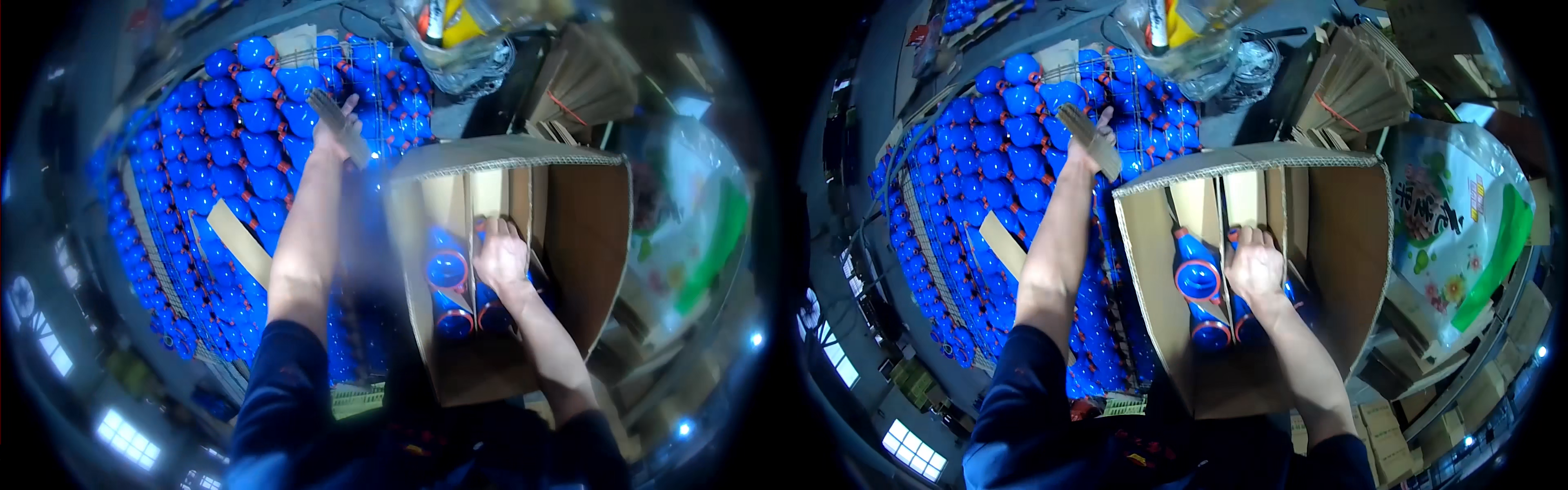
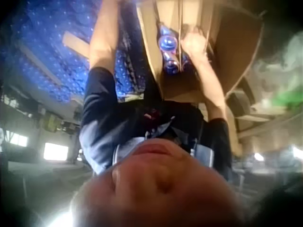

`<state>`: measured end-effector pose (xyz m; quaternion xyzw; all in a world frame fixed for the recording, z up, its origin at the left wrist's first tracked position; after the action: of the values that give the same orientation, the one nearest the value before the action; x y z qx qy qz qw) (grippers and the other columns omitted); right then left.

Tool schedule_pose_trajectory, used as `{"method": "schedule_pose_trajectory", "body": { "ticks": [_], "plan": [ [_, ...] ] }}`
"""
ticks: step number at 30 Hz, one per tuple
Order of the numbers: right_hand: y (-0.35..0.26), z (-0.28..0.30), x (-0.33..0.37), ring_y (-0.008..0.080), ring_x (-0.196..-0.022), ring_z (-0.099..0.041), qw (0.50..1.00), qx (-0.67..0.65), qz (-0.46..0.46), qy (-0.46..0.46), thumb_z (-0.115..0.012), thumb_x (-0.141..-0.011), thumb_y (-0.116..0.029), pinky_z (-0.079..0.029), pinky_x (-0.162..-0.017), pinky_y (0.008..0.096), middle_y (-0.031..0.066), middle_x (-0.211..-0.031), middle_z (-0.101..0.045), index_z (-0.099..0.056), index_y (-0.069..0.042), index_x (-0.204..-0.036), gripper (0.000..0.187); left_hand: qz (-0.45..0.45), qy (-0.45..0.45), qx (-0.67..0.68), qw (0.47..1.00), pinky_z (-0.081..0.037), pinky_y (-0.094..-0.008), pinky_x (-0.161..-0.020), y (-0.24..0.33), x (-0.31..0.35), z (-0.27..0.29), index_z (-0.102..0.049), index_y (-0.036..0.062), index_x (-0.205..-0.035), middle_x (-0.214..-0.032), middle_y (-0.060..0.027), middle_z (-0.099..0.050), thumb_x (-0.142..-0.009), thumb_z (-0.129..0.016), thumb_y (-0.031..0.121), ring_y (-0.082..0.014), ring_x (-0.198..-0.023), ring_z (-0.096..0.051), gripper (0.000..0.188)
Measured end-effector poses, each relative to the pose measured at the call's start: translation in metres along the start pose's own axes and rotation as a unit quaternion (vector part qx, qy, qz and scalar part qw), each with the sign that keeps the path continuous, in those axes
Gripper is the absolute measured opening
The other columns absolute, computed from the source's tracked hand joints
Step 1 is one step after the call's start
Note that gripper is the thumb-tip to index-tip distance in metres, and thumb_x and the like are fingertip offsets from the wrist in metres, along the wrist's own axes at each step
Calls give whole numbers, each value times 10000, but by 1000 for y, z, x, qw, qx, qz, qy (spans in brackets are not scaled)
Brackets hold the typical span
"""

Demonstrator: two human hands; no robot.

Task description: The person places blue bottles into a cardboard box, inserting cardboard dividers between the bottles by hand.

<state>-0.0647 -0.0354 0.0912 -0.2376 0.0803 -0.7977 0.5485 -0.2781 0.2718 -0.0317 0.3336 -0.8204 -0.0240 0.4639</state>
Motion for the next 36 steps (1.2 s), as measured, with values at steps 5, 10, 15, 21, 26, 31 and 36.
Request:
{"method": "schedule_pose_trajectory", "body": {
  "ticks": [5,10,15,21,26,31,36],
  "plan": [
    [4,1,-1,344,-881,-623,999,11,-33,-24,-644,-808,-219,-523,-756,430,157,-884,-629,-594,-42,-965,242,-56,135,65,987,-408,-327,-493,0,-57,-38,-641,133,-1001,-600,9,-509,-977,-405,425,-184,-541,-484,376],
    [3,-5,-3,335,-880,-637,999,23,-30,-34,-609,-832,-258,-545,-731,417,174,-892,-634,-573,-13,-921,264,-169,-23,19,985,-454,-382,-620,32,-40,10,-579,87,-1108,-978,-72,-604,-939,-477,544,-213,-698,-551,498],
    [10,-13,-1,332,-947,-625,997,20,-41,-66,-588,-851,-276,-532,-802,409,186,-970,-642,-554,-2,-1028,328,-38,-488,90,867,-465,-410,-600,12,95,23,-457,166,-1295,-1131,-126,-529,-1011,-342,458,-229,-719,-592,424],
    [-43,79,16,283,-1061,-614,895,-418,-52,151,-547,-942,-157,-512,-892,390,186,-1110,-639,-520,27,-1180,302,89,-360,114,922,-465,-387,-408,-64,335,-61,-482,67,-984,-730,-179,-654,-1020,-295,462,-252,-417,-589,439],
    [-108,179,64,223,-961,-661,358,-892,-236,-141,-418,-1005,-459,-531,-880,349,123,-1098,-651,-537,-8,-1206,508,196,-389,291,852,-430,-327,-433,-179,412,-98,-551,23,-1004,-753,-210,-659,-987,-403,424,-222,-420,-570,428],
    [-60,149,90,170,-914,-664,504,-853,-112,-83,-432,-997,-481,-547,-830,321,115,-1022,-653,-560,-13,-1157,510,109,49,97,988,-412,-338,-458,-245,444,-38,-545,-26,-1195,-848,-216,-634,-965,-359,528,-268,-547,-569,628],
    [-42,162,99,168,-917,-660,522,-824,-174,-133,-379,-1006,-501,-541,-843,321,103,-1046,-653,-552,-10,-1212,560,165,194,-134,958,-488,-303,-578,-270,485,-43,-582,17,-1035,-849,-131,-637,-978,-400,490,-228,-714,-608,510]
  ]
}}
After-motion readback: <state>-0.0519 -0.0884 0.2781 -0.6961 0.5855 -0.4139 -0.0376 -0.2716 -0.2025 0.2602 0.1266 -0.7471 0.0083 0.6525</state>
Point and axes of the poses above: each hand's wrist, its own x-axis away from the middle knuckle, its own z-axis out of the back of the hand, y = z × x, the point moved 2 cm from there along -x, towards the middle knuckle
